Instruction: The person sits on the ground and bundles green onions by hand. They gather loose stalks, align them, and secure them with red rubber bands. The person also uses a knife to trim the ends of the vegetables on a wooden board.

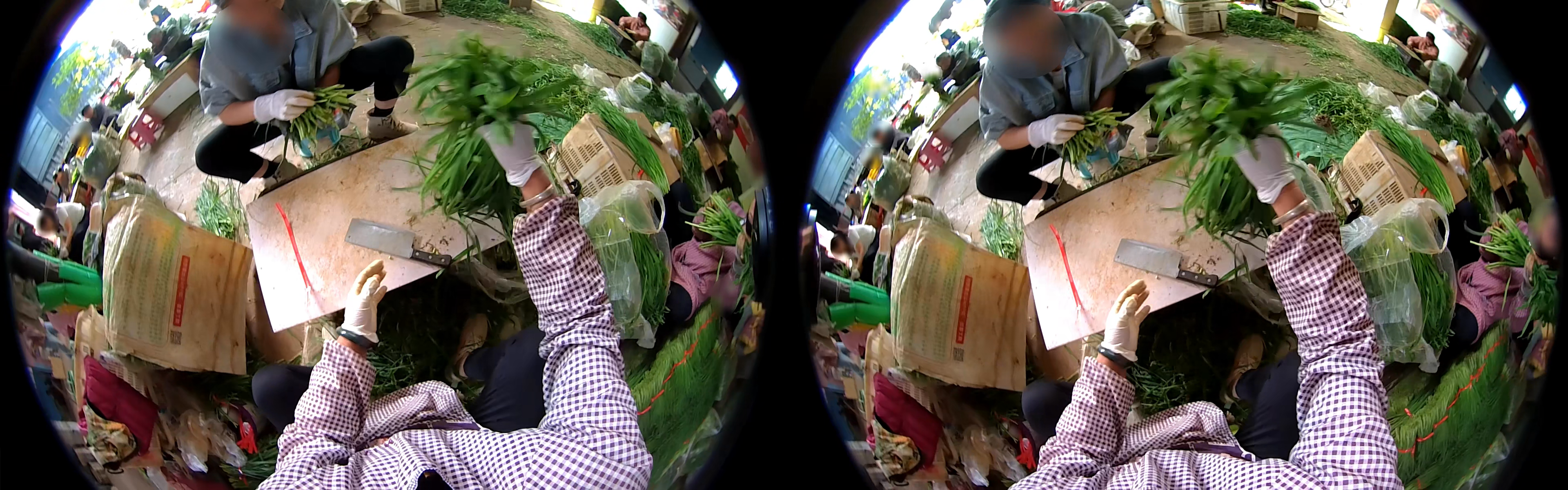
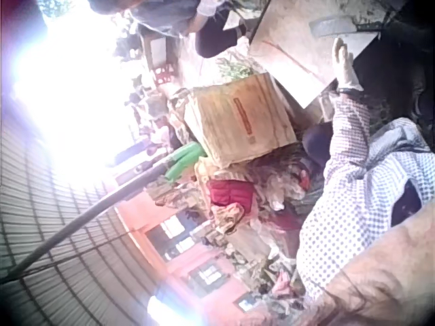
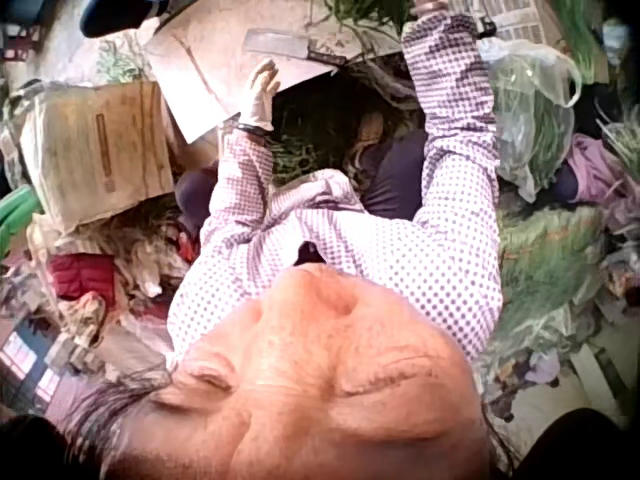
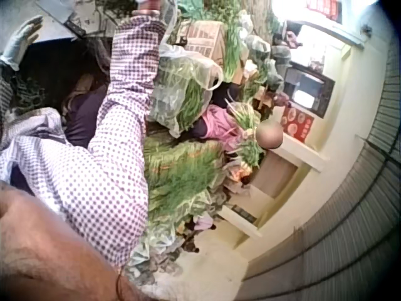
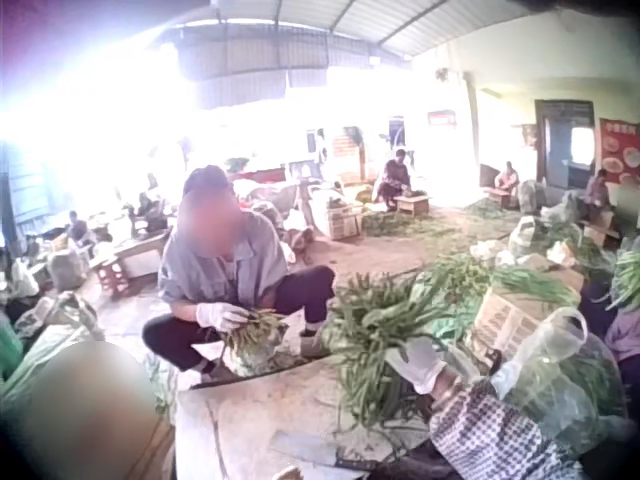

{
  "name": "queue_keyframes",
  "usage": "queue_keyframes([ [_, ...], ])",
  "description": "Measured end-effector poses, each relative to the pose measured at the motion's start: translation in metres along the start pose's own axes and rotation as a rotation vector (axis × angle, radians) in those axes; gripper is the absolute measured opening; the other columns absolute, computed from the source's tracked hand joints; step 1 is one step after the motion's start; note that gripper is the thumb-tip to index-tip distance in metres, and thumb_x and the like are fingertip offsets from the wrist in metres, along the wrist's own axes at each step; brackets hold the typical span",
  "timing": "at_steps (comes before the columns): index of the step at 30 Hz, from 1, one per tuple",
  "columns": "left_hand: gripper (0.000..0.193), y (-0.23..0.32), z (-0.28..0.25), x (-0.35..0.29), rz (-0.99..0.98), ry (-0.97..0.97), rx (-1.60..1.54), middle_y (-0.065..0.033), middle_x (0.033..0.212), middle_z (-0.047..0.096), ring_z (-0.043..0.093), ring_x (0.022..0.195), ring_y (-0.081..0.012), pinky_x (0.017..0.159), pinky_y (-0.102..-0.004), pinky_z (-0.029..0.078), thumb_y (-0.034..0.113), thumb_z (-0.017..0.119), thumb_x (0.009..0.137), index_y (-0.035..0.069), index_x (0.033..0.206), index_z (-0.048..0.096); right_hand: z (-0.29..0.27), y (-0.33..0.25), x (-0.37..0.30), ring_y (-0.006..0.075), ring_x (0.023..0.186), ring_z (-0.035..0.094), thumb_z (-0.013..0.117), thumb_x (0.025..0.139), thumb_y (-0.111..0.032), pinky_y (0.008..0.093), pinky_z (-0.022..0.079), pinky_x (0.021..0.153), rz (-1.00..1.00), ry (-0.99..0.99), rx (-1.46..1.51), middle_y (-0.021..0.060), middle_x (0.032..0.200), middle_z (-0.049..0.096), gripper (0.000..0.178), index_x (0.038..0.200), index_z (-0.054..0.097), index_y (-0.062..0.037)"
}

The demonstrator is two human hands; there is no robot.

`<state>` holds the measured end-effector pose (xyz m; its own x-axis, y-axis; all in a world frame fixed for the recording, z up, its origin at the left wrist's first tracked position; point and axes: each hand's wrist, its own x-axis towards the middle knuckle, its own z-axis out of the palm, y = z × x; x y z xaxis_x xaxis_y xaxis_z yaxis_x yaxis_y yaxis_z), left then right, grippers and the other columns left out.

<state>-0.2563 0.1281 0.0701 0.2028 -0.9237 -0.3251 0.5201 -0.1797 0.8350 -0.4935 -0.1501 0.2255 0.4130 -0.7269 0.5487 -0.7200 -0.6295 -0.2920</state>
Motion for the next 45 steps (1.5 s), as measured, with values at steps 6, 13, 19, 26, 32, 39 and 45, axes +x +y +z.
queue_keyframes([
  [6, 0.051, -0.027, 0.02, -0.002, -0.102, -0.116, 0.035, -0.0062, 0.135, 0.042, 0.033, 0.128, -0.0236, 0.104, -0.0453, 0.023, 0.04, 0.052, 0.088, 0.011, 0.129, 0.045, -0.01, -0.001, -0.012, 0.0279, 0.069, 0.062, 0.062, 0.079, -0.025, 0.035, 0.049, 0.066, 0.271, 0.128, 0.429, 0.0093, 0.081, 0.066, 0.022, 0.087, 0.065, -0.0043],
  [13, 0.059, -0.02, 0.05, 0.003, -0.024, -0.227, -0.17, -0.0099, 0.137, 0.04, 0.033, 0.127, -0.0252, 0.104, -0.0468, 0.026, 0.048, 0.051, 0.087, 0.009, 0.131, 0.042, -0.129, -0.053, -0.039, 0.014, 0.074, 0.058, 0.062, 0.073, -0.008, 0.0269, 0.047, 0.068, 0.701, 0.397, 1.259, 0.0019, 0.08, 0.062, 0.011, 0.083, 0.066, -0.0043],
  [19, 0.069, 0.031, 0.068, -0.08, 0.001, -0.72, -0.565, -0.0092, 0.137, 0.038, 0.038, 0.123, -0.0249, 0.099, -0.0452, 0.035, 0.052, 0.05, 0.086, 0.011, 0.138, 0.03, -0.16, -0.037, -0.102, 0.0202, 0.065, 0.061, 0.057, 0.078, -0.01, 0.0321, 0.051, 0.065, 0.855, 0.495, 1.502, 0.0059, 0.074, 0.063, 0.008, 0.08, 0.061, -0.0042],
  [26, 0.08, 0.041, 0.046, -0.13, -0.129, -0.996, -0.546, -0.0135, 0.133, 0.042, 0.041, 0.123, -0.0238, 0.102, -0.0388, 0.031, 0.041, 0.068, 0.076, 0.001, 0.135, 0.033, -0.155, -0.032, -0.158, 0.023, 0.065, 0.061, 0.062, 0.075, -0.014, 0.0325, 0.051, 0.064, 1.057, 0.372, 1.579, 0.0065, 0.076, 0.065, 0.01, 0.082, 0.063, -0.0071],
  [32, 0.071, 0.021, 0.036, -0.141, -0.19, -0.765, -0.346, -0.0107, 0.128, 0.047, 0.047, 0.116, -0.0218, 0.101, -0.0365, 0.034, 0.032, 0.069, 0.077, 0.002, 0.132, 0.036, -0.154, -0.053, -0.182, 0.022, 0.068, 0.062, 0.062, 0.074, -0.011, 0.0326, 0.051, 0.067, 1.11, 0.454, 1.568, 0.0068, 0.078, 0.065, 0.011, 0.084, 0.064, -0.0058],
  [39, 0.049, 0.008, 0.053, -0.158, -0.365, -0.523, -0.538, -0.0067, 0.115, 0.057, 0.052, 0.107, -0.0219, 0.093, -0.0394, 0.04, 0.025, 0.07, 0.078, 0.007, 0.119, 0.051, -0.164, -0.108, -0.182, 0.0192, 0.071, 0.06, 0.06, 0.076, -0.011, 0.0304, 0.05, 0.065, 1.013, 0.545, 1.401, 0.0057, 0.081, 0.063, 0.013, 0.087, 0.063, -0.0043],
  [45, 0.027, 0.001, 0.07, -0.178, -0.434, -0.38, -0.567, -0.0036, 0.103, 0.061, 0.054, 0.096, -0.0182, 0.088, -0.0347, 0.042, 0.015, 0.062, 0.081, 0.008, 0.107, 0.058, -0.174, -0.111, -0.188, 0.0189, 0.069, 0.06, 0.06, 0.077, -0.012, 0.0301, 0.05, 0.066, 0.894, 0.49, 1.403, 0.0059, 0.081, 0.063, 0.014, 0.088, 0.063, -0.0038],
])
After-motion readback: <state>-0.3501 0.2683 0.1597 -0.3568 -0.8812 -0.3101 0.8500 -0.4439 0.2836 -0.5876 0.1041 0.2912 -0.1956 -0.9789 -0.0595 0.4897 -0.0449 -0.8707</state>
